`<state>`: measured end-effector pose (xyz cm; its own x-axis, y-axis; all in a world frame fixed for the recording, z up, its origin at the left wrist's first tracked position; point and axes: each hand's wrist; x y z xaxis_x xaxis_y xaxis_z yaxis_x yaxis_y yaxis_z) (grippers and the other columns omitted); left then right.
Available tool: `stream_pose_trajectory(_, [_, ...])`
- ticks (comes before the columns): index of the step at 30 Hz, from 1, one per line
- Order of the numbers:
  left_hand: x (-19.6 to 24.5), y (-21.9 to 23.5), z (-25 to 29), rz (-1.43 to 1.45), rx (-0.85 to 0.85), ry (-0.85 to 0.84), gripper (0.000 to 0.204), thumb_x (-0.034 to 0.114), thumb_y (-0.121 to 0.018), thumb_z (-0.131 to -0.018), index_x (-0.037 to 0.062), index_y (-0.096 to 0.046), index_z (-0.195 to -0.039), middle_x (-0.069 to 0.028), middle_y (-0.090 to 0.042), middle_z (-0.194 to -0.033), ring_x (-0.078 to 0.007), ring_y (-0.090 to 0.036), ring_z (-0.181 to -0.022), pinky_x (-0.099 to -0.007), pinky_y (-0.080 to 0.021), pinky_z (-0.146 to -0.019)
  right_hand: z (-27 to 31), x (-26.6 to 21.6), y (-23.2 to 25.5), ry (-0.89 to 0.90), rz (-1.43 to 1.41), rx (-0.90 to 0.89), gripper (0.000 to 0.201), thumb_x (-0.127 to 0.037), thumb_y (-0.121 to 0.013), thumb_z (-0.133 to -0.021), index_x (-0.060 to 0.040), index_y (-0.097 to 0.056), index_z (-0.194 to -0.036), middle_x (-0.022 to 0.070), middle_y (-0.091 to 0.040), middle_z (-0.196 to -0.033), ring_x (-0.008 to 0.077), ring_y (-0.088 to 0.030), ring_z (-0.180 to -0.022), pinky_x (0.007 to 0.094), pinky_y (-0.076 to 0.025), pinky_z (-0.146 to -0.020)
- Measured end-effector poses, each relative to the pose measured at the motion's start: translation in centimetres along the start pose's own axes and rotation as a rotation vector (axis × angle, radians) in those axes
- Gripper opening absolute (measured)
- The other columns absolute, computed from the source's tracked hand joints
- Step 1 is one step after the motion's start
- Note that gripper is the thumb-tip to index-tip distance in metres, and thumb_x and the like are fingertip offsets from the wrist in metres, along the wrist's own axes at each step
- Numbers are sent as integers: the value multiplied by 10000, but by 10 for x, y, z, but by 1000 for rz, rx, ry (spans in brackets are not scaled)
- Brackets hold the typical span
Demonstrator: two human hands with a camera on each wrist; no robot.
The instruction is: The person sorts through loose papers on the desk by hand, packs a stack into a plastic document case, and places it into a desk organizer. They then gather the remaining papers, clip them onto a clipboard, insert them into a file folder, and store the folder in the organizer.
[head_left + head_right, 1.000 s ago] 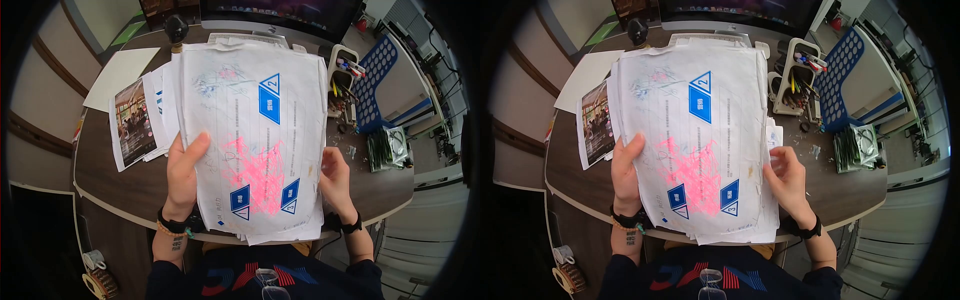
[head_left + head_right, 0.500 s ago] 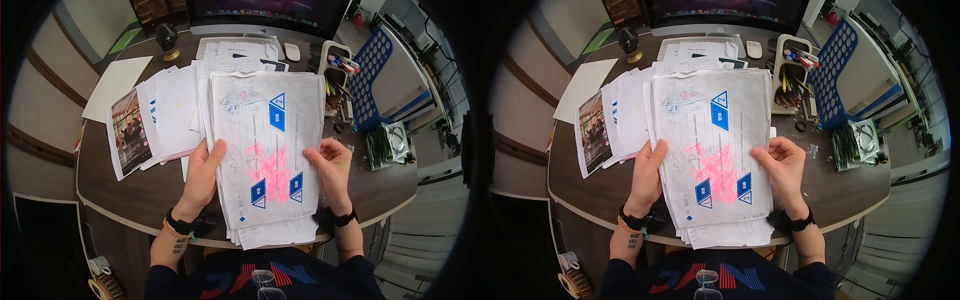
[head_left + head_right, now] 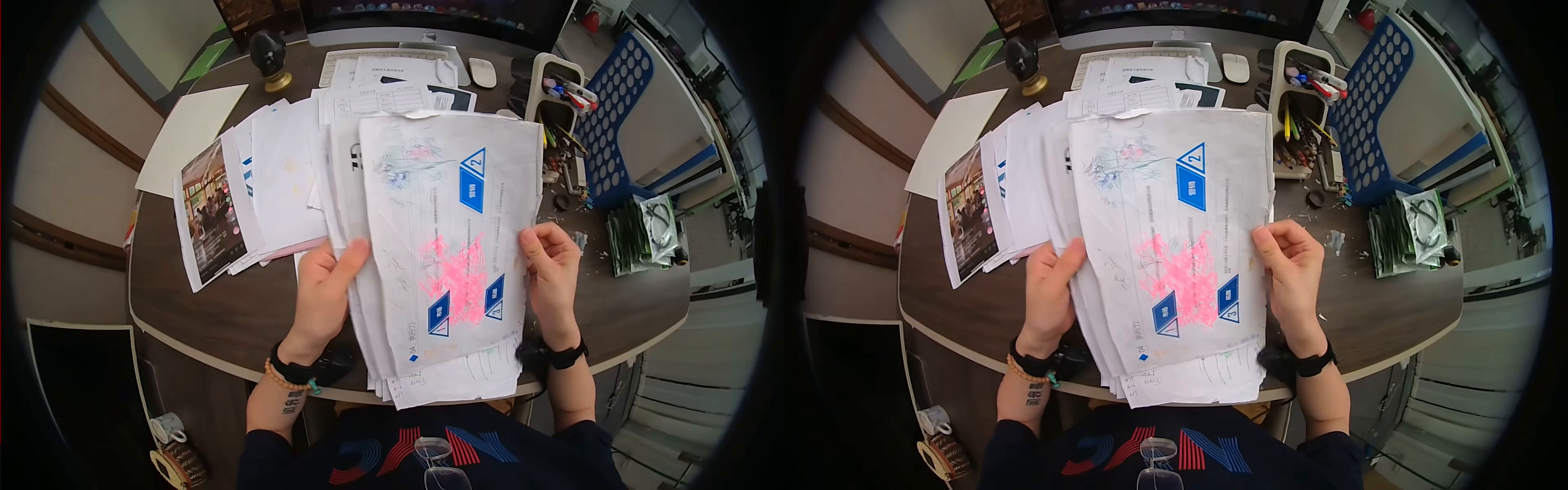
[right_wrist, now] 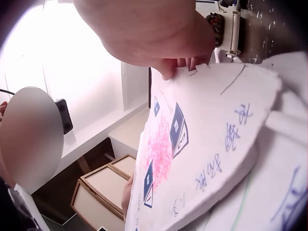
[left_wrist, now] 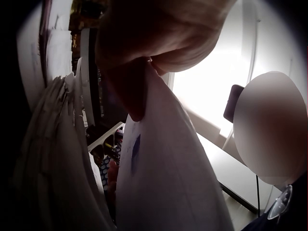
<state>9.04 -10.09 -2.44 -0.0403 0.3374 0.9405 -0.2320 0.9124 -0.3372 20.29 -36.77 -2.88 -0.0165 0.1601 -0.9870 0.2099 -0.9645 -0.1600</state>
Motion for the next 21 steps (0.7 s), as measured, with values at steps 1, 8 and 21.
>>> stream_pose_trajectory(1, [7, 3, 1, 1, 5, -1, 348, 219, -486, -1005, -62, -546, -1200, -109, -662, -1072, -142, -646, -894, -270, -506, -830, -1, -1, 1, -10, -7, 21, 98, -85, -677, -891, -4, -636, -855, -29, -634, -727, 2, -506, -610, 158, -364, -546])
stream_pose_trajectory(8, [42, 49, -6, 823, 61, -129, 424, 285, -398, -1020, 0, -475, -1324, -153, -569, -1285, -289, -580, -1147, -431, -472, -993, 4, -17, 1, -188, 120, -83, 129, -99, -714, -845, -14, -652, -772, -35, -573, -590, -4, -427, -449, 157, -291, -415])
stream_pose_trajectory(21, [46, 59, -11, 799, 63, -187, 429, 264, -413, -1005, -3, -464, -1337, -161, -565, -1290, -288, -587, -1133, -416, -466, -991, 7, -10, -4, -265, 499, -186, 151, -24, -691, -817, 15, -576, -728, 10, -580, -579, 44, -533, -431, 198, -373, -349])
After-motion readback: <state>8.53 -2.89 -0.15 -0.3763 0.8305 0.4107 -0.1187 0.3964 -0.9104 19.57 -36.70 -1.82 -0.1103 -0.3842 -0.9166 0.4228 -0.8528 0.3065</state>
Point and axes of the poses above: each hand's wrist, its own z-axis away from the middle knuckle, its own y-axis out of the back of the hand, x = y × z
